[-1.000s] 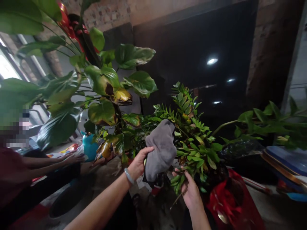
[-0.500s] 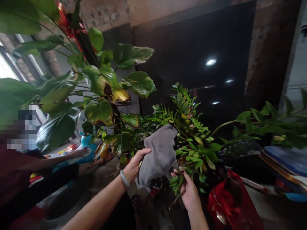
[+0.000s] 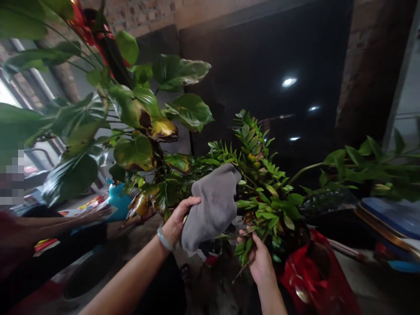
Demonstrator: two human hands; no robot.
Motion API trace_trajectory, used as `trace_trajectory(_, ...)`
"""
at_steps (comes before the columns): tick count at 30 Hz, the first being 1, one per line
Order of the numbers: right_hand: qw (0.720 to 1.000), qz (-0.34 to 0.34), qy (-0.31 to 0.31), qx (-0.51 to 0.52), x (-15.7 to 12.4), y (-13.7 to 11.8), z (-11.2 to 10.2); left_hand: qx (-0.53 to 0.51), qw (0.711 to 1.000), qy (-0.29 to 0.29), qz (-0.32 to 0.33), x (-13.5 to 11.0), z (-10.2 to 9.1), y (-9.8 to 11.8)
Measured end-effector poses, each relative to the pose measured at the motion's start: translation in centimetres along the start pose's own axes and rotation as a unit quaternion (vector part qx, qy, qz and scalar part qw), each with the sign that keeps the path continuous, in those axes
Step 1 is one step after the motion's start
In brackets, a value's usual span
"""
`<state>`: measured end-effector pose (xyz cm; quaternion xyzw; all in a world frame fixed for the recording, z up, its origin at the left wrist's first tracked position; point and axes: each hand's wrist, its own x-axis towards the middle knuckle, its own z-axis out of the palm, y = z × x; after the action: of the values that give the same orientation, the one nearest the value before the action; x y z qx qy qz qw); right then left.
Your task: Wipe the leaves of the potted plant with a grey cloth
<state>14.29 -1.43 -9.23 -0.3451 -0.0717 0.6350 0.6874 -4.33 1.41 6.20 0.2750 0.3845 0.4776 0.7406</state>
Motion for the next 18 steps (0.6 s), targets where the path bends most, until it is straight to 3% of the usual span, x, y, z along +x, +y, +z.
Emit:
trace_trajectory(2,1.000,-0.018,-0.005,0.003,0.2,0.2,0.0,-0.004,0.999,0.038,-0.038,1.5,0.3,-1.6)
trace_trajectory(5,1.000,-0.024,0.012,0.001,0.8,0.7,-0.4,0.036,0.983,0.075,-0.162,1.8,-1.2,-5.4)
trace_trajectory(8,1.000,-0.009,0.017,-0.008,1.1,0.9,-0.6,0.050,0.972,0.001,-0.229,0.2,-3.6,-7.4)
trace_trajectory(11,1.000,-0.010,0.006,-0.006,1.0,0.7,-0.5,0.053,0.977,-0.061,-0.197,-1.4,-4.4,-6.5)
trace_trajectory(15,1.000,-0.013,0.002,-0.005,0.9,0.5,-0.2,0.086,0.985,-0.079,-0.126,-2.8,-3.6,-4.4)
trace_trajectory(18,1.000,-0.006,0.010,-0.012,1.1,0.7,-0.3,0.131,0.979,-0.099,-0.120,-3.9,-3.4,-3.1)
